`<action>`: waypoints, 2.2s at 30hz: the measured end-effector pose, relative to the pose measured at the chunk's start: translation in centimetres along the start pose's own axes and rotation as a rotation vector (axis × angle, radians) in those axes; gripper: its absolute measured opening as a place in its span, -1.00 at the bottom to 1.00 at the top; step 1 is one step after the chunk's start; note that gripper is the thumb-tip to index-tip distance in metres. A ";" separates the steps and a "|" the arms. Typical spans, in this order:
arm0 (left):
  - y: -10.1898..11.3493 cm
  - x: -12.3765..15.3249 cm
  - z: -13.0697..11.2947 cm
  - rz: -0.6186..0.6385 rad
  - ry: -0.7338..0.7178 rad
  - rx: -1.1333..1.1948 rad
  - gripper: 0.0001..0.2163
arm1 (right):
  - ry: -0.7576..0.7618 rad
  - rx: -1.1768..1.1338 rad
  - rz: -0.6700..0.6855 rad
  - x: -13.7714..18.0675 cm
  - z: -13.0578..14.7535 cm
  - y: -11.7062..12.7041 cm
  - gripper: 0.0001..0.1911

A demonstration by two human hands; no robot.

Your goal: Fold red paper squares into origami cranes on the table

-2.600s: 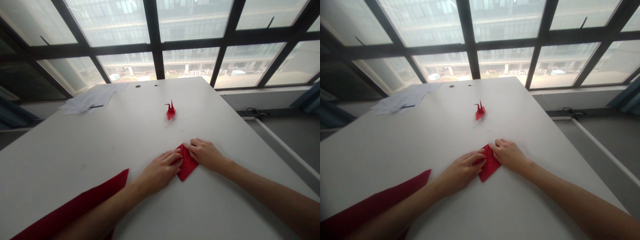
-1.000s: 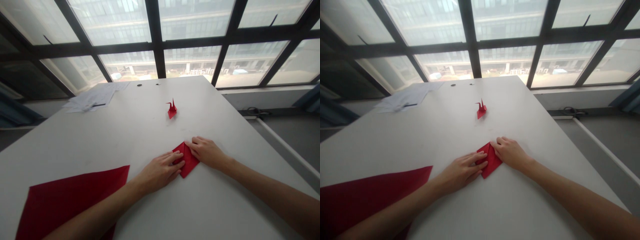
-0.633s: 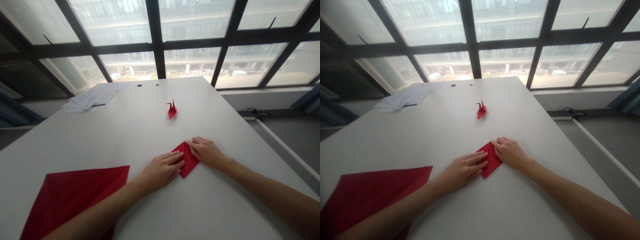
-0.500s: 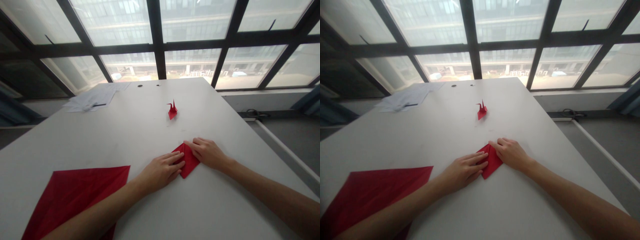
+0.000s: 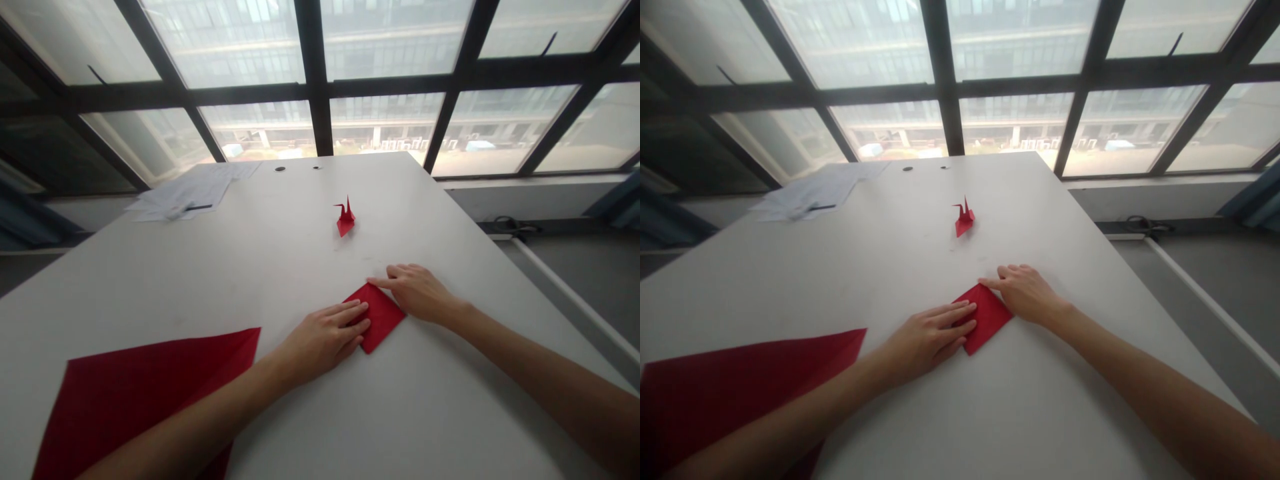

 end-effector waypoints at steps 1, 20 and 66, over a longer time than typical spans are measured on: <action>0.0 0.0 0.0 -0.001 -0.001 -0.002 -0.69 | -0.021 0.001 -0.002 -0.1 -0.1 0.1 -0.48; -0.2 0.4 0.1 0.068 -0.002 0.013 -0.62 | -0.061 -0.151 -0.041 1.3 3.2 -0.3 -0.61; 2.6 0.4 2.0 -0.147 0.009 0.109 -0.68 | -0.067 -0.133 -0.067 1.1 3.5 -0.1 -0.63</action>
Point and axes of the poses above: each hand's wrist, its own x-axis away from the middle knuckle, its own y-axis out of the back of the hand, z = x × y, the point moved 1 cm from there along -x, towards the middle knuckle, and after that the axes turned 5 degrees about -y, right-handed, at the moved point
